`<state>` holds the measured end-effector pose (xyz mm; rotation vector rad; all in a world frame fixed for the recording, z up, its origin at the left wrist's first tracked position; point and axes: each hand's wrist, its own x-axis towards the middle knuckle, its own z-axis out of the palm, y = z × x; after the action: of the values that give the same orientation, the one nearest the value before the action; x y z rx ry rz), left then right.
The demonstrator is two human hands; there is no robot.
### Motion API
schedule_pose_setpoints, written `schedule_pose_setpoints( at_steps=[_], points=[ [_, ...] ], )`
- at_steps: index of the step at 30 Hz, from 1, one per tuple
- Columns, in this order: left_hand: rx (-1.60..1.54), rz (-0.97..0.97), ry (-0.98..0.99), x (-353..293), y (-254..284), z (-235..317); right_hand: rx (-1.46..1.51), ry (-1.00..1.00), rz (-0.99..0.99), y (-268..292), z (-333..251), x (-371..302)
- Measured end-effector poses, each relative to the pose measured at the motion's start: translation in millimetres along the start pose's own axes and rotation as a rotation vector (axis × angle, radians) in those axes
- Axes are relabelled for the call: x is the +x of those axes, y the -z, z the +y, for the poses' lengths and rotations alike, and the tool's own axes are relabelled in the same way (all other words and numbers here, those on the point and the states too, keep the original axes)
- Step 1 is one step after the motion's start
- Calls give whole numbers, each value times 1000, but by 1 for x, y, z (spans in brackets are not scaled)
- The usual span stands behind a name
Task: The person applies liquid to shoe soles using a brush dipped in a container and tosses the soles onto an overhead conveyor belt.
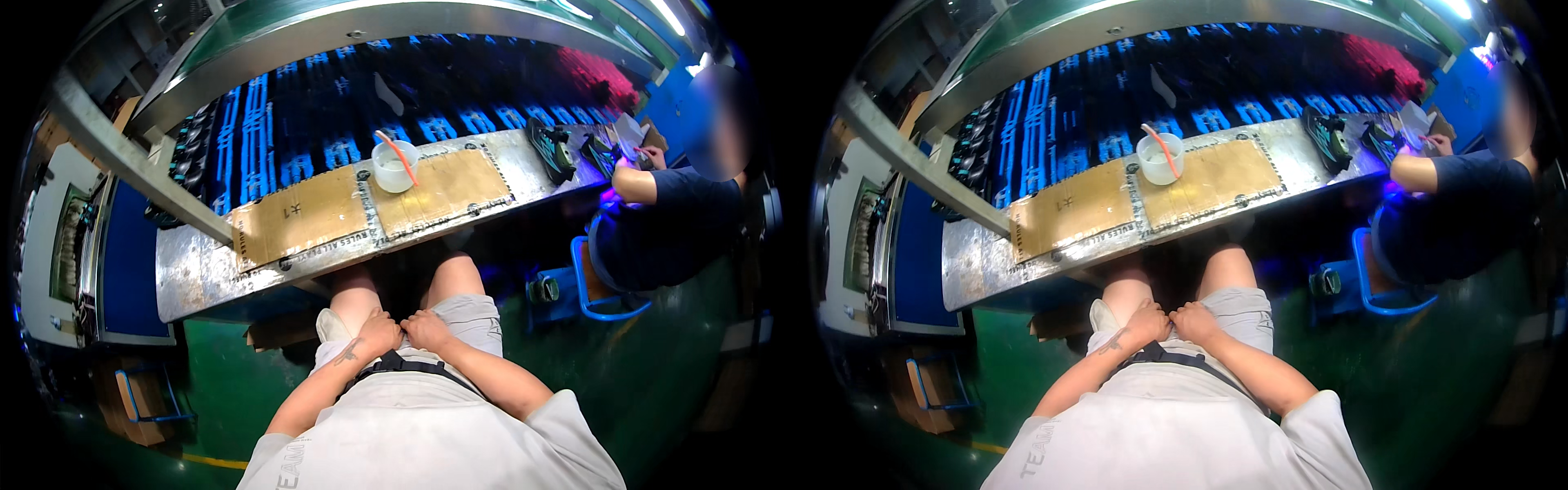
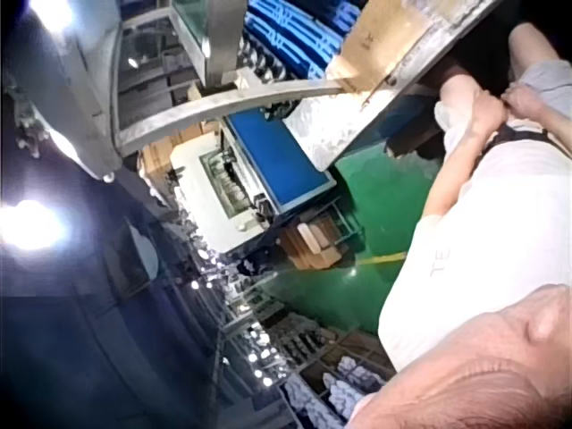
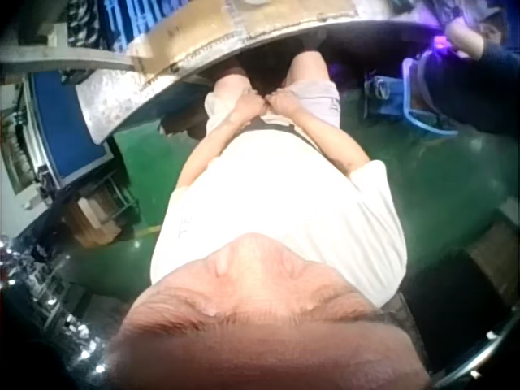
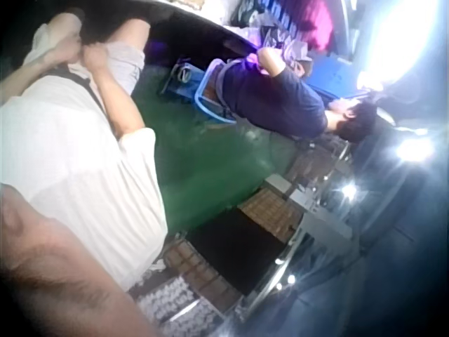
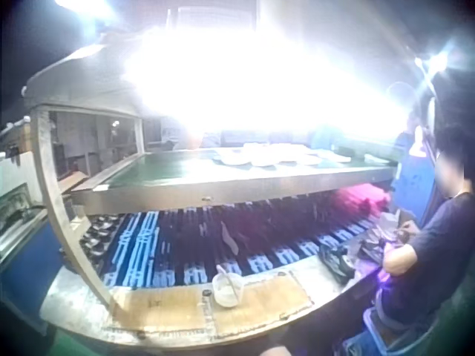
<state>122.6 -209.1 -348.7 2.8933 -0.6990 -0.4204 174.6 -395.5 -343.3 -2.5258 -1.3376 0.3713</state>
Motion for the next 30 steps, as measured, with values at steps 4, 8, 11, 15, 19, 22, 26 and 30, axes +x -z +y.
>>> schedule_pose_setpoints(
  at_steps=[4, 8, 11, 15, 19, 22, 26, 30],
  points=[
    [-40, -44, 32, 8, 8, -2, 11, -57, -54, 5, 2, 6],
    [-29, -130, 48, 12, 12, -5, 62, -63, -103, 6, 1, 18],
    [-34, -218, 35, 21, 16, -9, 118, -101, -171, 11, 5, 23],
    [-119, -239, 86, 34, 6, -6, 156, -136, -192, 16, 14, 23],
    [-88, -281, 121, 44, 5, -4, 172, -151, -164, 8, 17, 21],
    [-75, -353, 119, 41, 6, -9, 189, -141, -171, 18, 16, 21],
    [-16, -384, 87, 38, 12, -8, 187, -221, -182, 19, 24, 15],
    [33, -338, 75, 25, 16, -7, 161, -239, -143, 20, 20, 8]
  ],
)
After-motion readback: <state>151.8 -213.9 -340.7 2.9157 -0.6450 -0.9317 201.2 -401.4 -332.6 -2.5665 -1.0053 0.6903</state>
